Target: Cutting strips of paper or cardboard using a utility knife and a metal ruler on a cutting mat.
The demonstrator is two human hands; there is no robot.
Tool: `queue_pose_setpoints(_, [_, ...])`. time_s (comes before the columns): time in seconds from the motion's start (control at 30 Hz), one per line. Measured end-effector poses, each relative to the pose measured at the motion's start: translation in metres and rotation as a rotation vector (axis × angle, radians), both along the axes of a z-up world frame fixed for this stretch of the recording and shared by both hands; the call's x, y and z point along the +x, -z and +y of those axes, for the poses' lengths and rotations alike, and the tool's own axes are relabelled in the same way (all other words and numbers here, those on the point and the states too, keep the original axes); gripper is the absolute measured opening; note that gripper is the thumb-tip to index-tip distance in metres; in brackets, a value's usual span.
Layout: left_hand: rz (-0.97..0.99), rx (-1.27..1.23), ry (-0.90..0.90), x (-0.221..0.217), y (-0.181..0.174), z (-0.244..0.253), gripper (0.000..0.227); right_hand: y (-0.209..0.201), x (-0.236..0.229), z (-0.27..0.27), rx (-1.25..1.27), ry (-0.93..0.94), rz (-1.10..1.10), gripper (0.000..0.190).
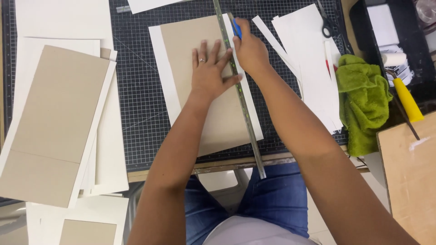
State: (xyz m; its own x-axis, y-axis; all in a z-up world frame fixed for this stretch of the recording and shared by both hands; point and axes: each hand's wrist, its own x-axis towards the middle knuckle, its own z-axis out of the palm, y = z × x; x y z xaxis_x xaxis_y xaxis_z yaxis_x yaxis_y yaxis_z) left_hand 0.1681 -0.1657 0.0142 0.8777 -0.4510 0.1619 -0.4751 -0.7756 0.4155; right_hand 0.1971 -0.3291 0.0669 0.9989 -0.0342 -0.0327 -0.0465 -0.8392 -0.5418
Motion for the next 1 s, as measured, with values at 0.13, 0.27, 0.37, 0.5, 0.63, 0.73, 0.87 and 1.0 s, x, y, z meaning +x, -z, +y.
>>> queue_pose_setpoints(0.13, [-0.003,-0.024,0.046,0.000,0.004,0.008,0.088,0.011,0.024,0.008,-0.099,-0.014,0.022,0.037])
queue_pose_setpoints(0.27, [-0.021,-0.071,0.035,0.003,0.009,0.007,0.088,0.007,0.027,0.010,-0.103,-0.038,0.055,0.033])
queue_pose_setpoints(0.37, [0.025,-0.072,0.040,0.003,0.009,0.007,0.089,0.001,0.021,0.012,-0.101,-0.052,0.062,0.034])
queue_pose_setpoints(0.5, [0.025,-0.082,0.035,0.005,0.006,0.007,0.089,0.003,0.020,0.017,-0.095,-0.047,0.060,0.035])
queue_pose_setpoints(0.63, [0.007,-0.109,0.040,0.002,0.008,0.008,0.088,0.014,0.025,0.010,-0.079,0.001,0.010,0.037])
queue_pose_setpoints(0.73, [-0.051,-0.131,0.053,0.007,0.013,0.007,0.087,0.011,0.026,0.009,-0.117,-0.046,0.011,0.036])
queue_pose_setpoints(0.87, [-0.040,-0.143,0.038,0.004,0.013,0.007,0.088,0.010,0.026,0.011,-0.122,-0.057,0.048,0.038])
queue_pose_setpoints(1.0, [0.049,-0.061,0.033,0.001,0.002,0.005,0.091,0.000,0.024,0.015,-0.141,-0.089,0.098,0.037])
